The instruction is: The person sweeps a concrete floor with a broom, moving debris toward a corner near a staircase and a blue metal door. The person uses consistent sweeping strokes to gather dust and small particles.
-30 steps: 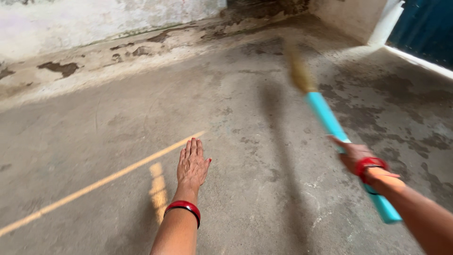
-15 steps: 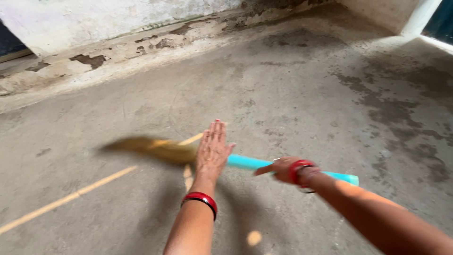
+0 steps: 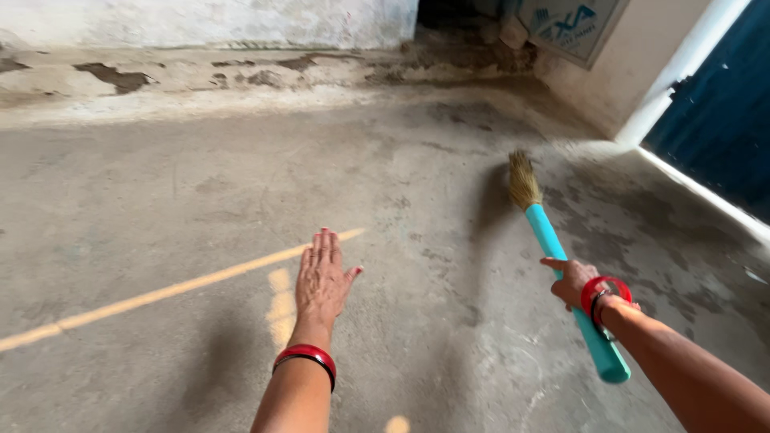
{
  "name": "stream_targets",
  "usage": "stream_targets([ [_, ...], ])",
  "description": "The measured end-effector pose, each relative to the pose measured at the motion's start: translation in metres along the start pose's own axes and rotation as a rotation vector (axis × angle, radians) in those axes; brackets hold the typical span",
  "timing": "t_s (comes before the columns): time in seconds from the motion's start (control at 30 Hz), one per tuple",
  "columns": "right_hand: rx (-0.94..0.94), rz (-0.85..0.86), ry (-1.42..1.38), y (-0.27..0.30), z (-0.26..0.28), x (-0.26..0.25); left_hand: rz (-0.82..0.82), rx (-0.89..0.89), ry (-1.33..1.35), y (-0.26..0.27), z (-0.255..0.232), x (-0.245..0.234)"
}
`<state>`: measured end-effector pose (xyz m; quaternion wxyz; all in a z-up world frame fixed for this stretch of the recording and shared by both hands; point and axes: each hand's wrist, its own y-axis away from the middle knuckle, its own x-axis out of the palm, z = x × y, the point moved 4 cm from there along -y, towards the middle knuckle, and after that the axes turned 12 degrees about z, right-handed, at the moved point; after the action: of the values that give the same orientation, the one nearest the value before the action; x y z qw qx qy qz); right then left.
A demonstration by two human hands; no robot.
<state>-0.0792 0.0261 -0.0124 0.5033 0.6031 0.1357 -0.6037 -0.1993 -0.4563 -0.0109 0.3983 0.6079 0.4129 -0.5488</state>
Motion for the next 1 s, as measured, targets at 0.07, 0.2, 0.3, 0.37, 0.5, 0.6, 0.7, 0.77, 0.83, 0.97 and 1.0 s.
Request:
stream_targets([
  [0.07,-0.065,-0.025,0.028,0.017,0.032,0.002,-0.017,0.064,-0.021,0.002,-0.004,-0.011],
  [0.2,-0.257,-0.023,0.194,0.04,0.118,0.031,-0.094,0.07,-0.073,0.013,0.014,-0.024],
  [0.3,-0.54,0.017,0.186,0.05,0.2,0.059,-0.149,-0.02,-0.038,0.015,0.037,-0.033],
  [0.37,-0.599,0.087,0.302,0.062,0.261,0.09,-0.221,-0.072,-0.027,0.017,0.06,-0.041],
  [0.5,-1.024,0.39,0.371,0.12,0.377,0.164,-0.266,-0.21,0.001,0.033,0.1,-0.047],
  [0.6,-1.07,0.324,0.472,0.13,0.416,0.197,-0.215,-0.341,-0.09,0.04,0.113,-0.043],
  [0.7,-1.031,0.227,0.507,0.077,0.441,0.191,-0.205,-0.394,-0.173,0.048,0.114,-0.041],
  [0.77,-0.932,0.271,0.295,0.014,0.431,0.175,-0.18,-0.365,-0.242,0.048,0.105,-0.039],
  [0.83,-0.805,0.25,0.241,-0.051,0.396,0.154,-0.146,-0.357,-0.247,0.047,0.096,-0.041],
  [0.97,-0.425,0.378,-0.267,-0.138,0.256,0.117,-0.119,-0.338,-0.259,0.05,0.083,-0.053],
  [1.0,-0.4,0.329,-0.307,-0.146,0.222,0.099,-0.121,-0.319,-0.273,0.049,0.077,-0.056],
])
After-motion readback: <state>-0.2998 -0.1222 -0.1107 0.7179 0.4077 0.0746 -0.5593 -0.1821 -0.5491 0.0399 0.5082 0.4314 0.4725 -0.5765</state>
